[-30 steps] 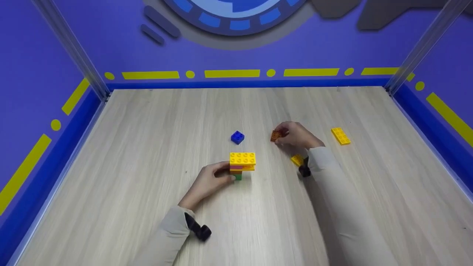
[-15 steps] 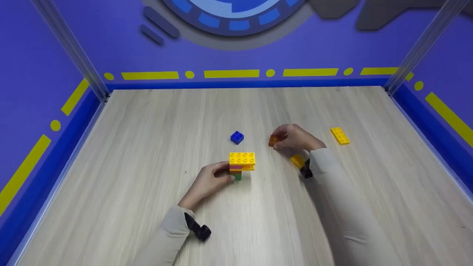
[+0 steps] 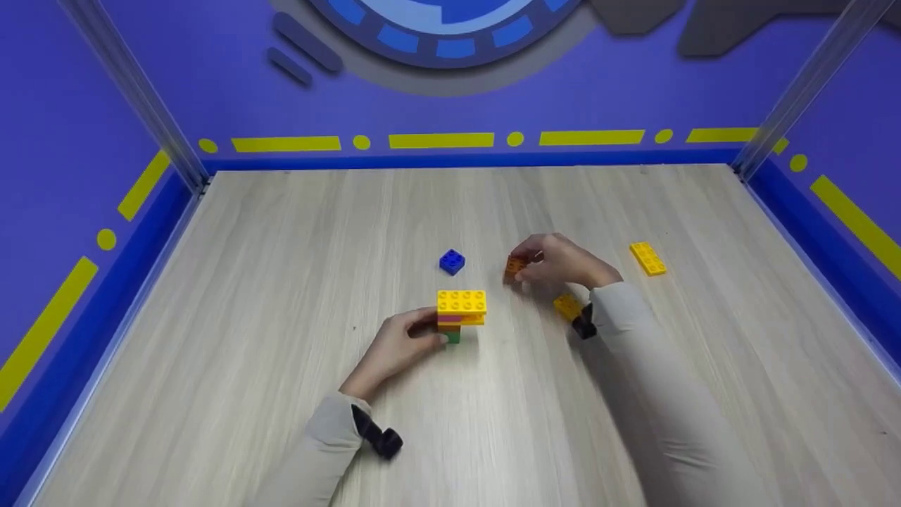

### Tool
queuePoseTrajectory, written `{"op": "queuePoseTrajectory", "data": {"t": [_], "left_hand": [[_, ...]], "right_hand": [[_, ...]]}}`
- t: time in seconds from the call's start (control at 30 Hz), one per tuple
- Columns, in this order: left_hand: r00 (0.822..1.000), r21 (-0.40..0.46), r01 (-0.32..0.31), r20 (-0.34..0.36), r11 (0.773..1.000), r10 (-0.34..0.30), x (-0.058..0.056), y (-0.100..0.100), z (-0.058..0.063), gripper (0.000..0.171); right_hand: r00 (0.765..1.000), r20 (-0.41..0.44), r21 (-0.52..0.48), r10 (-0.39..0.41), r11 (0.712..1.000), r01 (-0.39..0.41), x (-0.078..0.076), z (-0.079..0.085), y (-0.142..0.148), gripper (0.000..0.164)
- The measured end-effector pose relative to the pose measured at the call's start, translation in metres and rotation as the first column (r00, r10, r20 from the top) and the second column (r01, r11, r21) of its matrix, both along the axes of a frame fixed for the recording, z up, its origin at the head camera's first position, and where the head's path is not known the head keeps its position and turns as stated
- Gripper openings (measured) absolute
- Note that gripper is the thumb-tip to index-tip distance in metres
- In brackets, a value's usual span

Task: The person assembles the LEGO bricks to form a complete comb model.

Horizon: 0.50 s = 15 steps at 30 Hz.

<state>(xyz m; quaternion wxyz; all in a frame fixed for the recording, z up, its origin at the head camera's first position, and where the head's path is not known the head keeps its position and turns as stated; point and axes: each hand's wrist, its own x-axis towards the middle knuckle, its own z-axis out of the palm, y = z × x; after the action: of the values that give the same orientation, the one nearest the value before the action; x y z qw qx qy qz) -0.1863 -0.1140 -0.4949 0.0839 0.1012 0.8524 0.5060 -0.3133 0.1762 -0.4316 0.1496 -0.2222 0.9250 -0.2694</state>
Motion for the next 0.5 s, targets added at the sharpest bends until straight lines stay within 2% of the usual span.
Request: {"op": "queuePoseTrajectory", "data": {"t": [0.3, 0.5], "left_hand": [[1.0, 0.009, 0.01, -0.021, 1.0, -0.01, 0.0, -0.001, 0.001, 0.048], [1.0, -0.007, -0.002, -0.004, 1.0, 0.002, 0.0, 0.0, 0.001, 0.049]], "right_hand": [[0.998, -0.022, -0.016, 0.062, 0.998, -0.062, 0.005, 0.014, -0.008, 0.039], [0.991, -0.033, -0.025, 0.132, 0.991, -0.132, 0.01, 0.024, -0.014, 0.036]]}}
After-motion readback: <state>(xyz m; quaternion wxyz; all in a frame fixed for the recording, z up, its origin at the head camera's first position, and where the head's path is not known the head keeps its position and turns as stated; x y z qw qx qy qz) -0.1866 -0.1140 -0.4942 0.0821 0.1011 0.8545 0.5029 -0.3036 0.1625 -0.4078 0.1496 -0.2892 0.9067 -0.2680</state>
